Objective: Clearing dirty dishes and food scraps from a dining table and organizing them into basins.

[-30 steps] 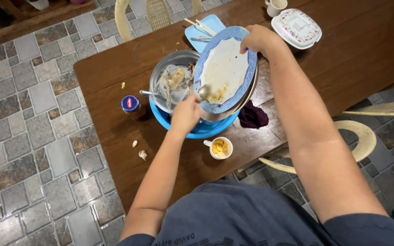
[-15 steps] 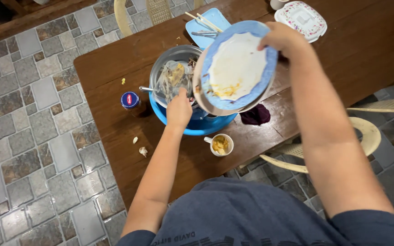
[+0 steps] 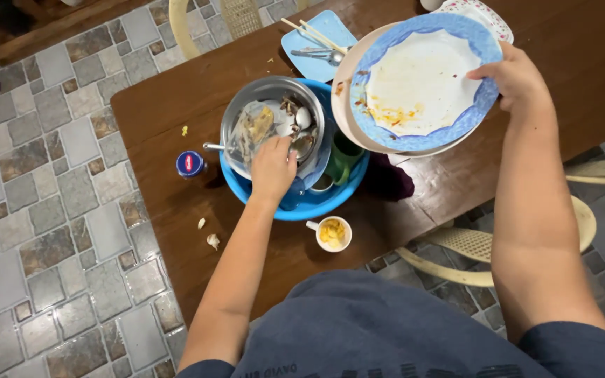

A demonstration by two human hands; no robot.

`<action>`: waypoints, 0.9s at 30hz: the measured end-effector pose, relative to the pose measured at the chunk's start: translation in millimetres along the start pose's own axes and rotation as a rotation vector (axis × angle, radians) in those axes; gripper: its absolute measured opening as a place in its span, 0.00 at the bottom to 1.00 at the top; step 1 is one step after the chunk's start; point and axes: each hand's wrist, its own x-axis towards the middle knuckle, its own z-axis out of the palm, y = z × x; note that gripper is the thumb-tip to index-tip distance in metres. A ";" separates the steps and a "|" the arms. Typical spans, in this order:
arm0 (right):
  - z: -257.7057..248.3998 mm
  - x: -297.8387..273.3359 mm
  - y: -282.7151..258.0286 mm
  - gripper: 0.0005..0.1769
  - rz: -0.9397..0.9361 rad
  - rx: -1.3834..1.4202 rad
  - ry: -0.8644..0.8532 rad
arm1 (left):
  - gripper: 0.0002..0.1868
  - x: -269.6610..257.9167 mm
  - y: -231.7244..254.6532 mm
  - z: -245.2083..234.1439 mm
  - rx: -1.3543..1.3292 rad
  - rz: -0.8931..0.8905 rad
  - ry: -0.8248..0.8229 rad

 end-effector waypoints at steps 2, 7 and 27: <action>-0.3 15.1 0.5 0.31 -0.009 -0.089 0.041 | 0.17 15.8 1.8 7.1 0.015 0.029 0.026; 26.7 31.4 -33.7 0.33 0.038 -0.264 0.103 | 0.26 60.4 -8.6 38.8 0.103 0.107 0.057; 101.2 107.1 -42.0 0.38 -0.435 -0.385 -0.198 | 0.15 140.4 -35.5 123.1 0.171 0.233 -0.416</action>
